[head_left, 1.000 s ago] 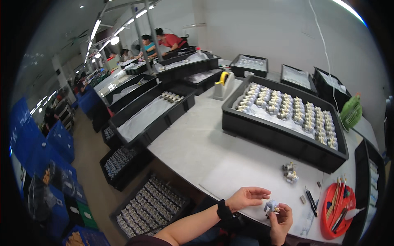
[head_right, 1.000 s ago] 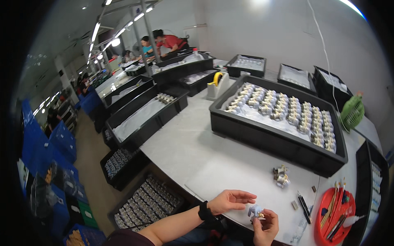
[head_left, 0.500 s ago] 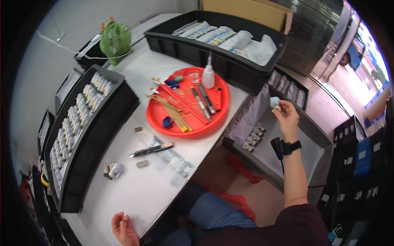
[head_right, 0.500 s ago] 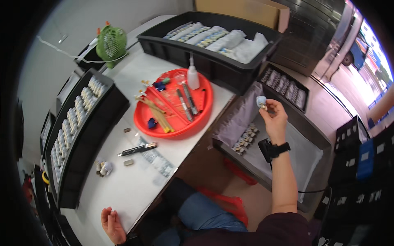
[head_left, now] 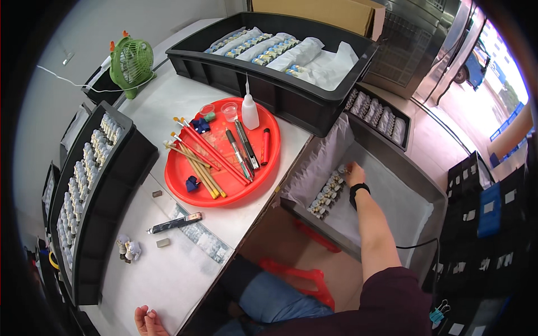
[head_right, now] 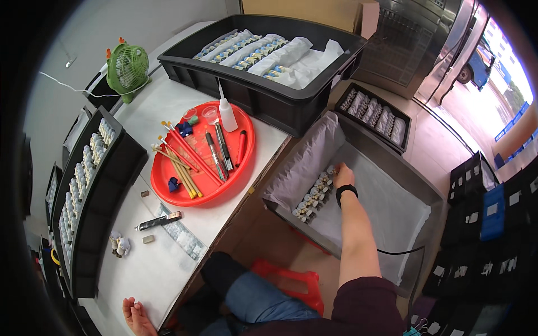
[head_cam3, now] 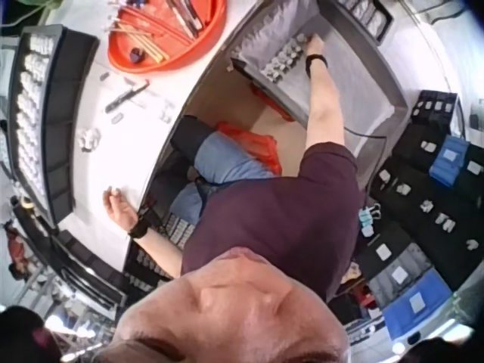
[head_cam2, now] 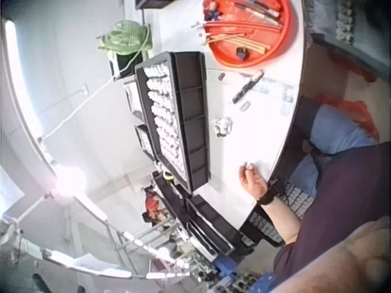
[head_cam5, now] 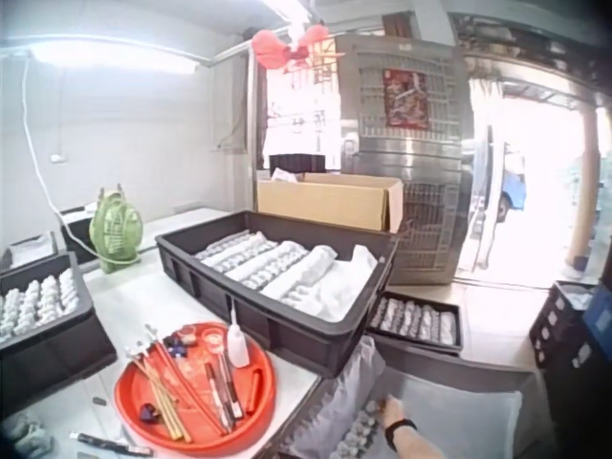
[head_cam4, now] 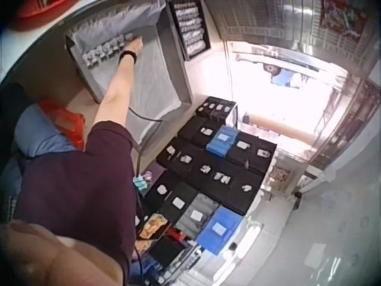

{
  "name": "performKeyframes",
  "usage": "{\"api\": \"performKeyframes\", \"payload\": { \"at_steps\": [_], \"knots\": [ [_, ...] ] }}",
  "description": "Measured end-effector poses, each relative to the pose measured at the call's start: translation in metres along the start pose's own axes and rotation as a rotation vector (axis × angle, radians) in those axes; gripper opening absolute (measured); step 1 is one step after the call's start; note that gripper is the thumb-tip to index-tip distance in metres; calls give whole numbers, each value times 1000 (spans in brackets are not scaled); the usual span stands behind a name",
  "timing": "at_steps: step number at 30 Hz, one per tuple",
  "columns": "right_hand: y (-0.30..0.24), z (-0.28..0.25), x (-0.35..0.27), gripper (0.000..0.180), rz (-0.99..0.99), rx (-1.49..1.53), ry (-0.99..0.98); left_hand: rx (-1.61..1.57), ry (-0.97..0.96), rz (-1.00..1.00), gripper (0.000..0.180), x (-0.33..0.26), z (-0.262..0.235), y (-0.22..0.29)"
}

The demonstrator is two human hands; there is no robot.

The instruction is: Assembling small plastic figurines and sorting them into storage trays.

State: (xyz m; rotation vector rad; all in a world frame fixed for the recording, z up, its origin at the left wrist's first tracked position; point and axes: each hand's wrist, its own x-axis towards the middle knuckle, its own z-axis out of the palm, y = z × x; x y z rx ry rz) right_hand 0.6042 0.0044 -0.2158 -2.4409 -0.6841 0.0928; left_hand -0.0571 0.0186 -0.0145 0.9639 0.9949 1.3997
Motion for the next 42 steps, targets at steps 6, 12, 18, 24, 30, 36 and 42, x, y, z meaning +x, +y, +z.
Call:
{"api": "performKeyframes", "payload": {
  "at_steps": [6,12,18,24,30,36,42],
  "knots": [
    [10,11,8,20,21,9,-50,20,20,-8,26,1,6,2],
    [8,12,8,23,-52,115,-106,38,64,1,27,-1,0,1],
    [-2,1,8,16,-123,-226,-52,140,75,19,28,2,10,-2],
    [-6,-7,1,12,-68,-171,-56,137,42,14,27,3,14,-4],
    [3,23,8,16,-131,-72,-45,137,167,26,26,-3,12,7],
    [37,13,23,17,-281,-172,-108,163,100,-125,21,9,31,14],
    [-4,-29,4,30,-348,-9,-73,522,-168,-123,19,42,75,65]
  ]
}}
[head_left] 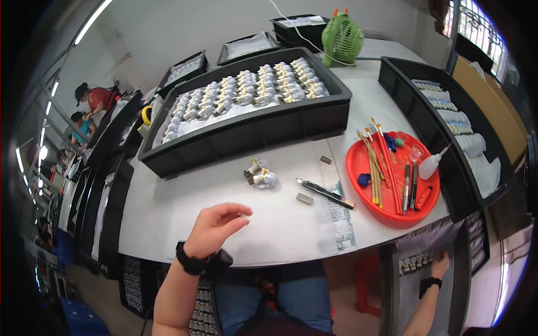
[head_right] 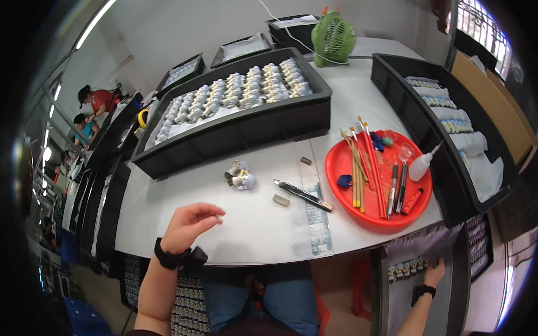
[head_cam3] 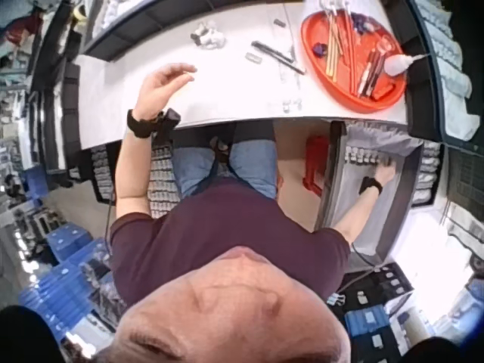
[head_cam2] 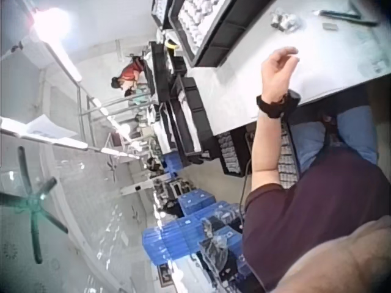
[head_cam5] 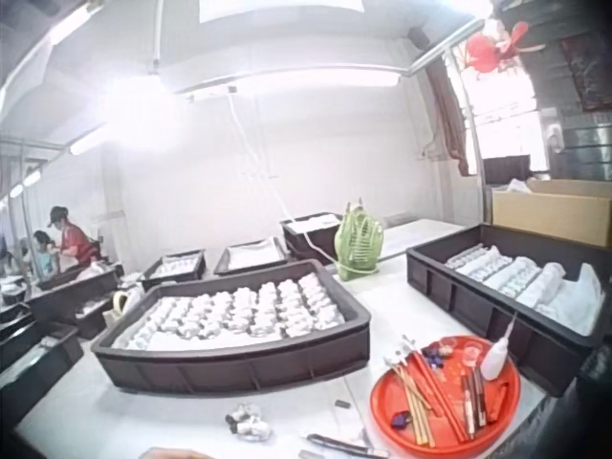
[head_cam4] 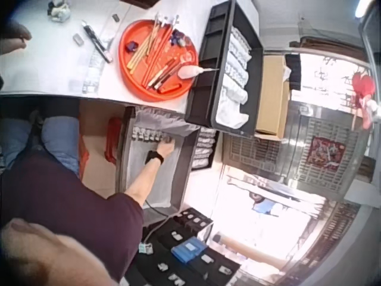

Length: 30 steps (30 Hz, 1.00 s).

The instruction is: Assembling small plastic figurines and sorting them into storage trays.

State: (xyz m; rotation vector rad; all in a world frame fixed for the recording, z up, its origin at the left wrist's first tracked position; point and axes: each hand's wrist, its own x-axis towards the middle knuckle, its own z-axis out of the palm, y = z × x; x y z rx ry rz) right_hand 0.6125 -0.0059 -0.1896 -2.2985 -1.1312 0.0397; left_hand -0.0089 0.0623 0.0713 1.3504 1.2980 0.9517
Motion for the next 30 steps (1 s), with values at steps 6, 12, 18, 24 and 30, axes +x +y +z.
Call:
{"api": "performKeyframes", "payload": {
  "at_steps": [6,12,18,24,30],
  "knots": [
    [-118,-56,-34,20,-85,599,-3,748,-143,382,36,94,-6,9],
    [-208,-87,-79,16,-166,833,-133,1384,-281,207,43,117,2,-1],
    [-306,-90,-132,17,-271,1054,-383,4,-202,106,34,57,-5,11],
    [-426,-75,-203,29,-417,1184,-922,-432,-54,-10,42,-15,8,1],
    [-471,-39,-236,28,-415,1246,-1097,-532,-8,-62,38,-40,-11,-28]
  ]
}}
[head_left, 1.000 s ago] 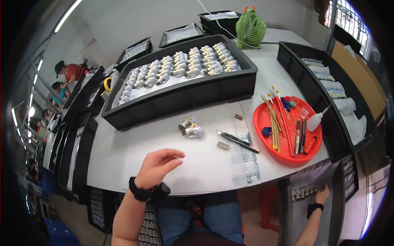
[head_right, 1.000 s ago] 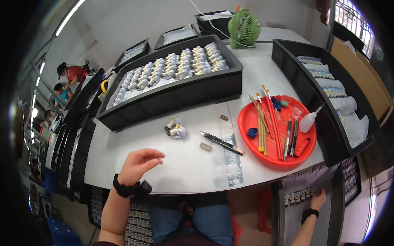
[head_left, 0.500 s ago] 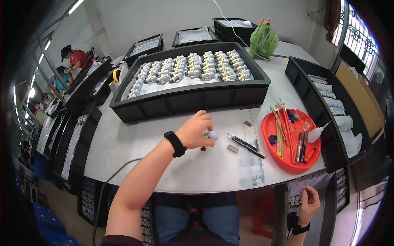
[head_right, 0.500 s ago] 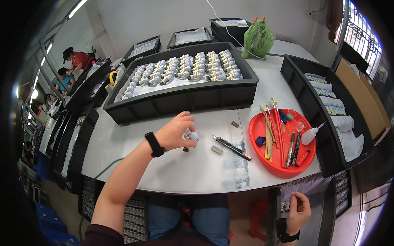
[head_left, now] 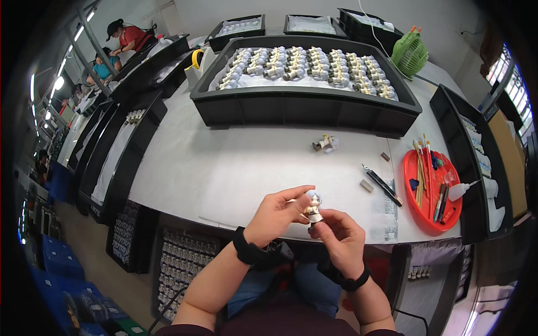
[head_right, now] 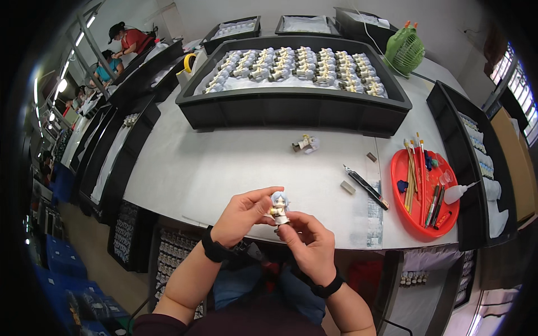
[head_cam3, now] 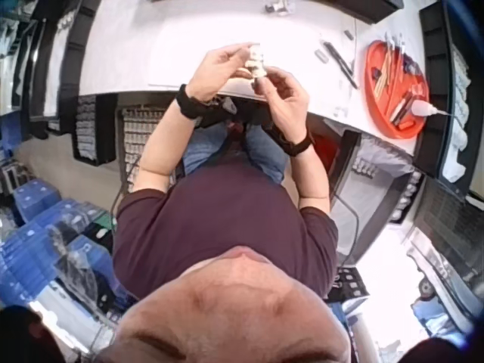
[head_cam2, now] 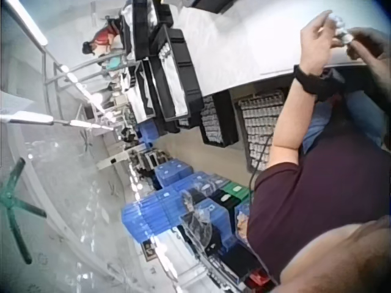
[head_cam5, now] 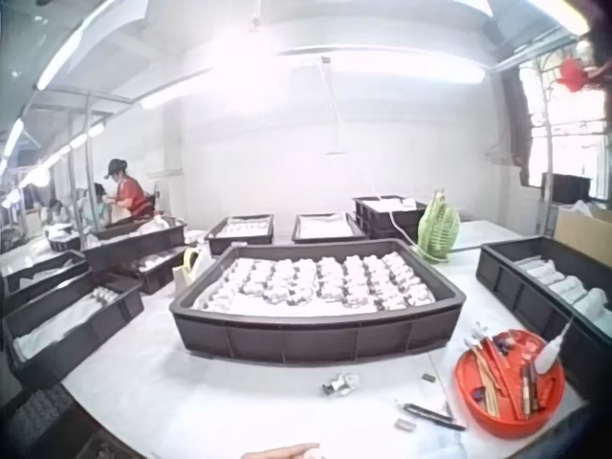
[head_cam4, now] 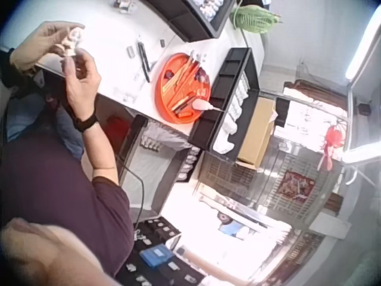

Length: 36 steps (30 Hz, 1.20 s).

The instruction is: Assembling small plastic figurines and sorting them into storage trays.

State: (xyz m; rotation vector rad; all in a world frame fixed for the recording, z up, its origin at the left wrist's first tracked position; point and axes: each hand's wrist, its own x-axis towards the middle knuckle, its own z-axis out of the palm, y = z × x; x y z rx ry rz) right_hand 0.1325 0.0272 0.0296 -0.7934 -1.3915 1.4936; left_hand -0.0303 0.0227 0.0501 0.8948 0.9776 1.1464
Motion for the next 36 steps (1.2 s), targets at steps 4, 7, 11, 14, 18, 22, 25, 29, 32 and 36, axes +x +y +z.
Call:
{"api": "performKeyframes", "payload": {
  "at_steps": [4,7,11,14,18,22,25,29,32,36],
  "knots": [
    [9,8,9,23,78,114,-30,-327,-30,-14,35,-8,-22,-10],
    [18,15,12,22,91,108,-65,-355,16,29,34,-10,-31,-23],
    [32,17,17,21,93,75,-72,-351,81,54,34,-7,-41,-40],
    [32,20,18,22,75,38,-62,-357,106,52,33,-6,-41,-41],
    [30,19,18,22,101,40,-51,-366,120,46,32,-5,-40,-40],
    [32,18,17,23,102,52,-50,-358,108,52,32,-5,-41,-40],
    [32,18,18,23,99,49,-50,-360,105,49,31,-4,-42,-41],
    [30,18,18,24,106,41,-43,-383,100,37,30,-4,-42,-40],
    [31,18,18,24,104,33,-45,-379,93,43,30,-4,-43,-41],
    [32,17,18,25,120,61,-40,-382,79,61,30,-3,-43,-43]
  ]
}}
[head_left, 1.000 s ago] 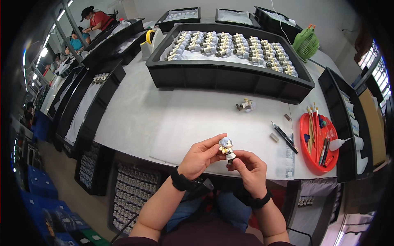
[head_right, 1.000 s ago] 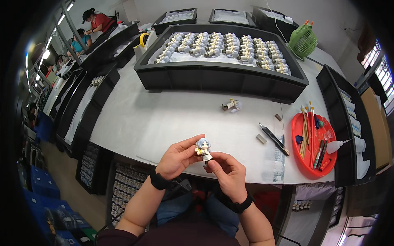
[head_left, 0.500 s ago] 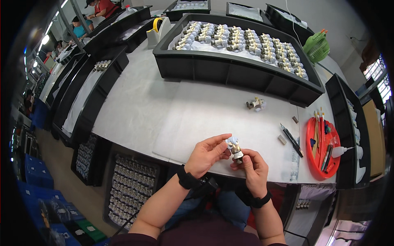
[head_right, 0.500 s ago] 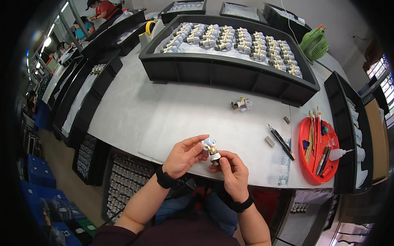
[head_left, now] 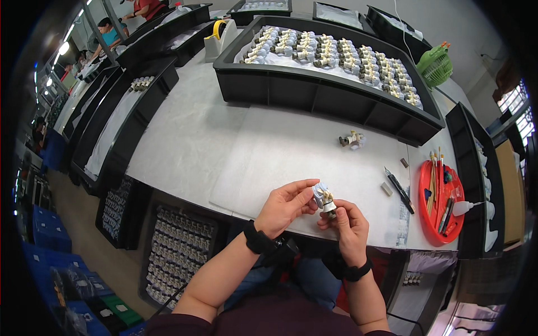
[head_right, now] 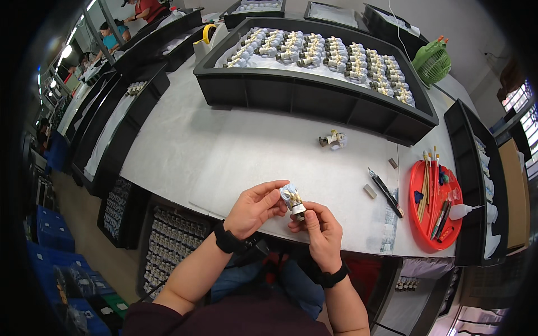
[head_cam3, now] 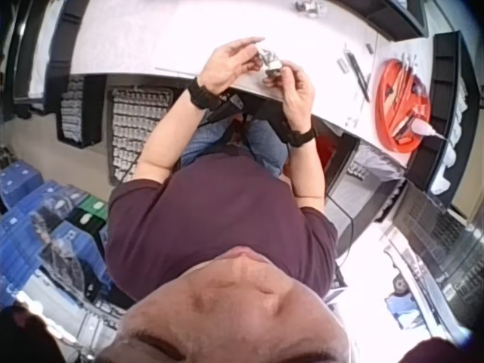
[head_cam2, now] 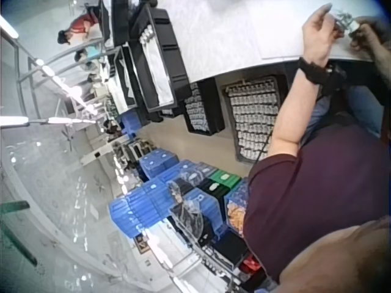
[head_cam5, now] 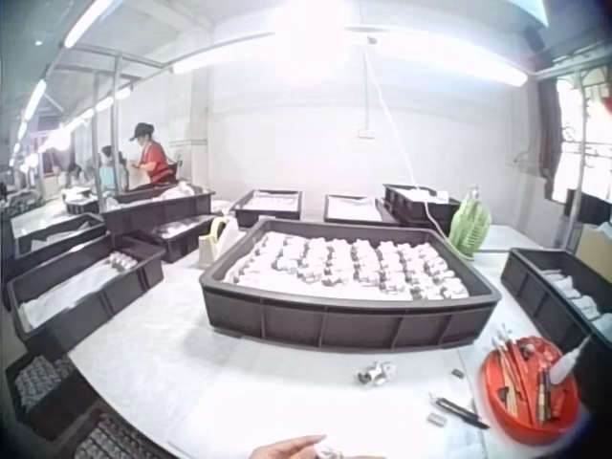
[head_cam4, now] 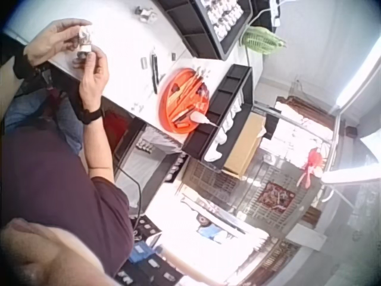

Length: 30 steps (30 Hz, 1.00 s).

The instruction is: Assembling small plastic figurines and sorting them into storage trays.

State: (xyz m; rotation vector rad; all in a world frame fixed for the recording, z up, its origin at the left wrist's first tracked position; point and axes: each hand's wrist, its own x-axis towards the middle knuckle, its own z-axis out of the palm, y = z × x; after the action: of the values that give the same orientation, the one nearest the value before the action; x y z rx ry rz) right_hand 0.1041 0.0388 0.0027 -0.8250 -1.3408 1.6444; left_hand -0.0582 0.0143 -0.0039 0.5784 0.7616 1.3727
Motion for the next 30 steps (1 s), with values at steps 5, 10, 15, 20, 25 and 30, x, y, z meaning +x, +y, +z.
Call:
{"api": "performKeyframes", "payload": {
  "at_steps": [5,10,15,20,25,30],
  "knots": [
    [-1,-2,0,25,17,41,-4,33,30,8,28,0,2,0],
    [1,-4,1,25,31,55,-10,34,44,2,27,0,2,0],
    [1,-6,0,26,52,54,-8,35,42,20,22,0,1,-1],
    [0,-8,1,26,98,83,-20,69,68,32,18,1,0,-4],
    [1,-8,1,27,76,93,-19,71,72,29,19,-1,3,-2],
    [0,-8,1,27,69,96,-18,152,53,4,21,-2,5,1]
  ]
}}
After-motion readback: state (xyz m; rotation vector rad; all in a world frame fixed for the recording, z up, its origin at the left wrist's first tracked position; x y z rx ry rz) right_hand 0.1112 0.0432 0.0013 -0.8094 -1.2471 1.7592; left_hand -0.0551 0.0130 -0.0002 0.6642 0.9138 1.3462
